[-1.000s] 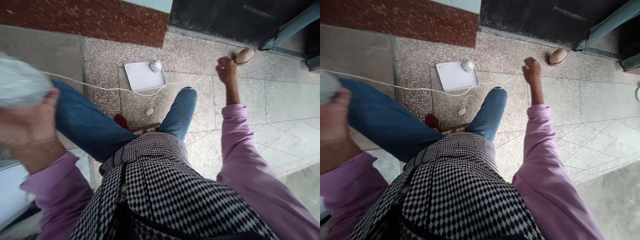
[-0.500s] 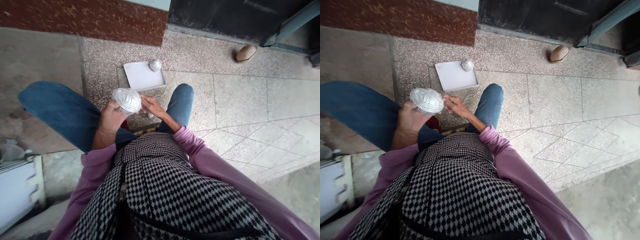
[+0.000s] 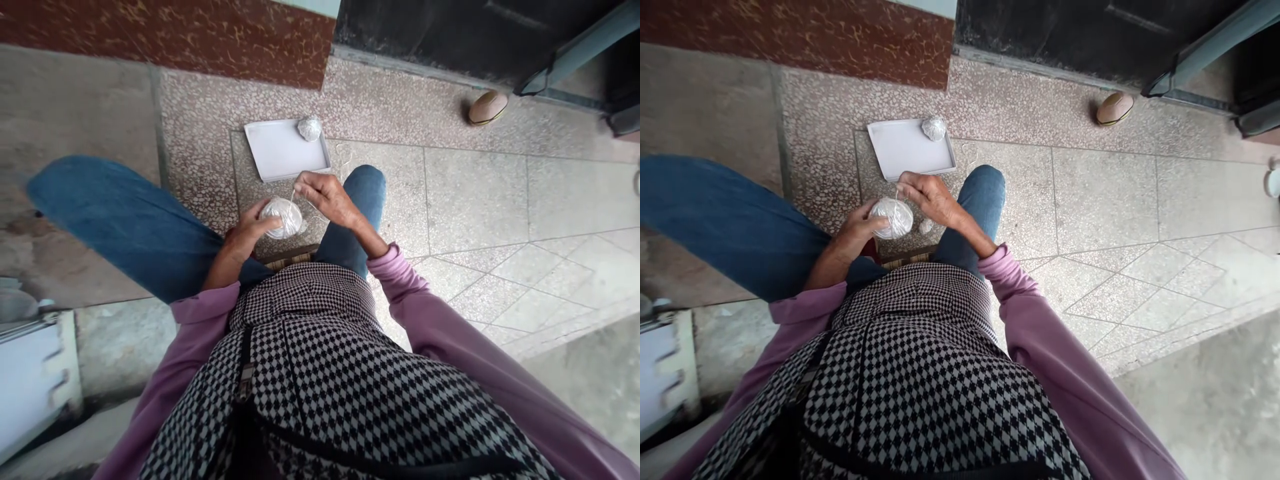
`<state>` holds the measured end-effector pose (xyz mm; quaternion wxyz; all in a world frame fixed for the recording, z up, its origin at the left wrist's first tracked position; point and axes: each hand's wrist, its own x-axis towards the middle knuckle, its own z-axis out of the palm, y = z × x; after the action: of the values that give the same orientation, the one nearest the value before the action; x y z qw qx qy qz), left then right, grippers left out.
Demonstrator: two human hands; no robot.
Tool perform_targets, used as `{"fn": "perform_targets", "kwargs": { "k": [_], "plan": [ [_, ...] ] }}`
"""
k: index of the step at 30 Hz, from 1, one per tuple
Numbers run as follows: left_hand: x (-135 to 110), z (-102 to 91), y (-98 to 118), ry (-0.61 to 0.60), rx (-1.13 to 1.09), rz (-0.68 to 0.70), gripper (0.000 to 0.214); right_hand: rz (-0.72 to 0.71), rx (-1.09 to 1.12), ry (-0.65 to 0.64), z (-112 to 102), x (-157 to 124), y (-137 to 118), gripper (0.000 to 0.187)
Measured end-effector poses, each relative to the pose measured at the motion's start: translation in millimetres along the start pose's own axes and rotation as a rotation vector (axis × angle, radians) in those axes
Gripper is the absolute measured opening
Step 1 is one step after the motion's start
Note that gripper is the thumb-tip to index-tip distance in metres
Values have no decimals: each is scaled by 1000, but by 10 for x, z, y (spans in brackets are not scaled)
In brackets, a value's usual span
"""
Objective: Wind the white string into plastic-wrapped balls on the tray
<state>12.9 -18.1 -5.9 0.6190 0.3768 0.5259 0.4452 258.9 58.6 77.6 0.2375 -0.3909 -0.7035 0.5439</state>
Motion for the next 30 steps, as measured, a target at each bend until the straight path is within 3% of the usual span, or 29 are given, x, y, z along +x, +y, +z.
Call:
{"fn": "perform_targets", "kwargs": {
  "k": [3, 7, 10, 12, 16, 20, 22, 25, 30],
  "plan": [
    [-90, 43, 47, -134, -66, -111, 46, 77, 50, -23, 55, 195, 207, 69],
    [-149, 66, 53, -154, -150, -127, 51, 187, 192, 56, 446, 173, 524, 82],
    [-144, 82, 60, -97, -239, -92, 54, 218, 227, 143, 636, 40, 661, 86],
    [-118, 103, 69, -50, -299, -67, 54, 245, 212, 132, 684, -59, 692, 84],
    [-17, 119, 34, 81, -365, -15, 56, 233, 155, 14, 751, -274, 648, 69],
    [83, 51, -59, 238, -194, 55, 54, 169, 177, -135, 811, -498, 481, 65],
    [102, 12, -80, 264, -40, 92, 55, 125, 212, -165, 749, -557, 350, 64],
    [79, -5, -46, 241, 129, 124, 58, 29, 238, -91, 485, -487, 138, 61],
    [-41, 57, 52, 53, 182, 53, 57, 3, 126, 56, 13, -2, 42, 72]
  ]
}}
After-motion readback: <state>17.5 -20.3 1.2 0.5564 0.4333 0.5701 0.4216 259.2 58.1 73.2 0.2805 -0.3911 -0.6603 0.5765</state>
